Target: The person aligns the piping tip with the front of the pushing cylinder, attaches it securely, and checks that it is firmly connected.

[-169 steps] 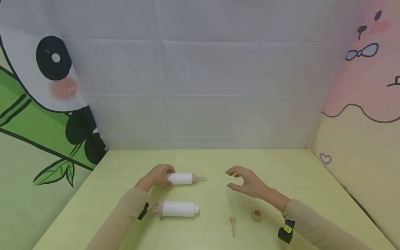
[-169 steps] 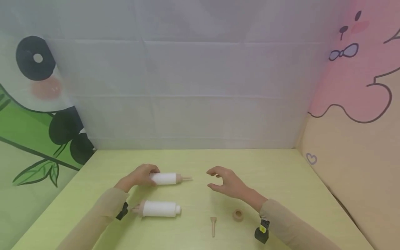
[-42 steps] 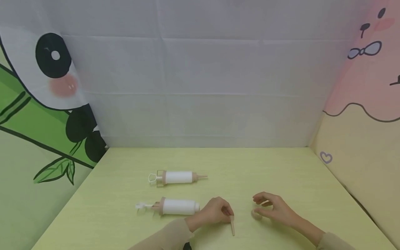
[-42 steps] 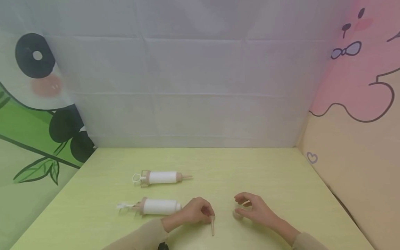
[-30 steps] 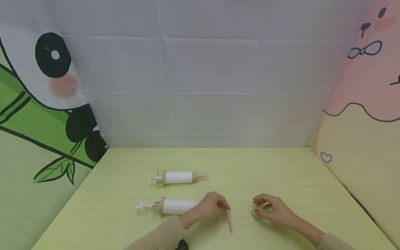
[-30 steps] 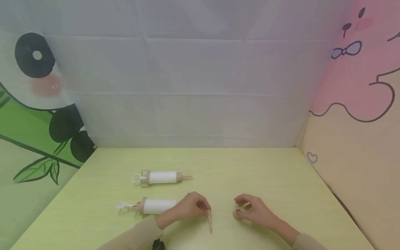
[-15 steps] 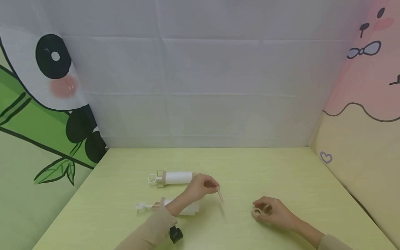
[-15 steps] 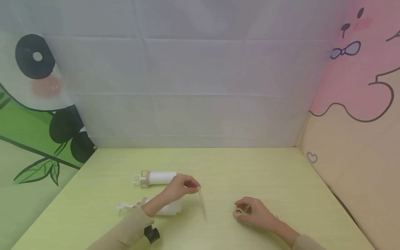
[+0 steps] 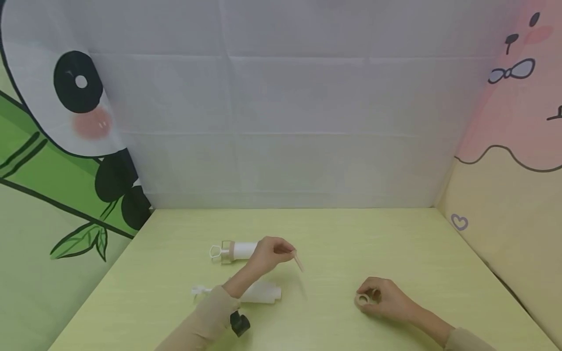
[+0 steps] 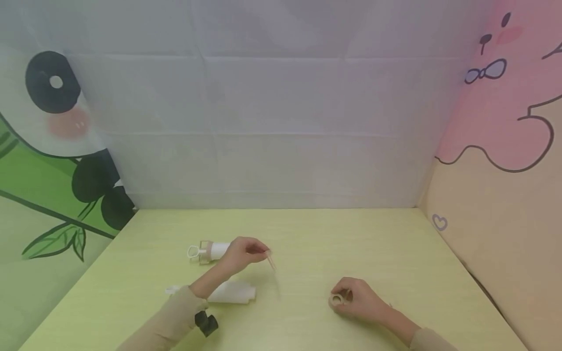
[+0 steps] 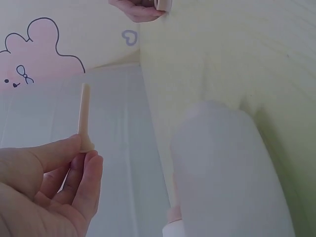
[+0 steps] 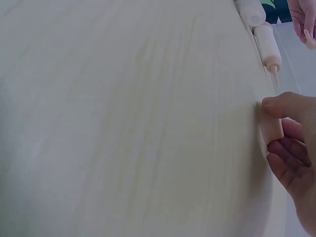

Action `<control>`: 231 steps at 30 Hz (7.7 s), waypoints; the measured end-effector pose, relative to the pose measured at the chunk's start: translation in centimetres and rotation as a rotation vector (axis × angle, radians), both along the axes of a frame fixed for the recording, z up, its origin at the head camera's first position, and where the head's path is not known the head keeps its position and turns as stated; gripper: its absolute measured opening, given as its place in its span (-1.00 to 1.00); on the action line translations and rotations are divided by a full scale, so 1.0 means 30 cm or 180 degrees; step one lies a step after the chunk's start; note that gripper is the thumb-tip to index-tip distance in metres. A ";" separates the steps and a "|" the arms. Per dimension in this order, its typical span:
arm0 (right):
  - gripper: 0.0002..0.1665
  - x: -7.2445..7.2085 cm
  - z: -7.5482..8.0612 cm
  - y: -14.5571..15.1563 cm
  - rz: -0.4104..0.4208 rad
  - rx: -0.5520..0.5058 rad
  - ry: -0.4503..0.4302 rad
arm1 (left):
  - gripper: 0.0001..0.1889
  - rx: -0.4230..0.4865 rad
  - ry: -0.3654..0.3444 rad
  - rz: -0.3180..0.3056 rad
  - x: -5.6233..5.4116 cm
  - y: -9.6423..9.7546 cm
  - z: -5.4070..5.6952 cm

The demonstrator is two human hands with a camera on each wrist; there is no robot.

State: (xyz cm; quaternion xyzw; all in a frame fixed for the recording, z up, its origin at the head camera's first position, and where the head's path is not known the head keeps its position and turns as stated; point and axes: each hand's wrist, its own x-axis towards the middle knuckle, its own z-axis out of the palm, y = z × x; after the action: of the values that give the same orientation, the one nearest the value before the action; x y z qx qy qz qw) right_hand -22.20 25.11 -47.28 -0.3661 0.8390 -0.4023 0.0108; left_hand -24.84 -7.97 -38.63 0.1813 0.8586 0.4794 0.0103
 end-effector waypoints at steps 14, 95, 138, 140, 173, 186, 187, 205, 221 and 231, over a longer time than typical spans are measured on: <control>-0.78 -0.074 0.095 -0.074 0.0028 0.0196 0.0279 | -0.90 0.0044 -0.0011 0.0057 0.001 0.000 -0.029; -0.65 -0.042 0.390 -0.433 -0.0515 -0.1382 0.1094 | -0.85 0.1040 0.0642 0.0710 0.048 0.125 0.080; -0.62 -0.084 0.290 -0.446 -0.0738 -0.2048 -0.0659 | -0.87 0.1366 0.0649 0.0507 0.107 0.144 0.120; -0.62 -0.080 0.287 -0.449 -0.0792 -0.2053 -0.0748 | -0.87 0.1357 0.0625 0.0498 0.107 0.141 0.115; -0.61 -0.085 0.244 -0.390 -0.0969 -0.1920 -0.0904 | -0.61 0.0409 0.0491 0.0691 0.065 -0.133 0.041; -0.63 -0.084 0.236 -0.365 -0.1064 -0.1745 -0.0937 | -0.63 -0.0245 0.0365 0.0319 0.094 -0.295 -0.028; -0.63 -0.084 0.236 -0.364 -0.1059 -0.1745 -0.0941 | -0.65 -0.0264 0.0357 0.0325 0.096 -0.302 -0.030; -0.63 -0.089 0.235 -0.363 -0.1093 -0.1674 -0.0993 | -0.42 -0.0829 0.0184 -0.0271 0.113 -0.378 -0.106; -0.63 -0.091 0.216 -0.360 -0.1088 -0.1573 -0.0954 | -0.54 -0.0978 0.0308 -0.0676 0.093 -0.369 -0.162; -0.64 -0.085 0.215 -0.356 -0.1102 -0.1523 -0.0978 | -0.57 -0.1011 0.0348 -0.0669 0.080 -0.364 -0.170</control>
State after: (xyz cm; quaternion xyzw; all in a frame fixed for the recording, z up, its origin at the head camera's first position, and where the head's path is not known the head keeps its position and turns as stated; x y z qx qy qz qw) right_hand -24.76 14.45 -40.84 -0.1453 0.7591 -0.6344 -0.0175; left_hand -22.43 -18.87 -43.74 0.2918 0.8991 0.3237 0.0422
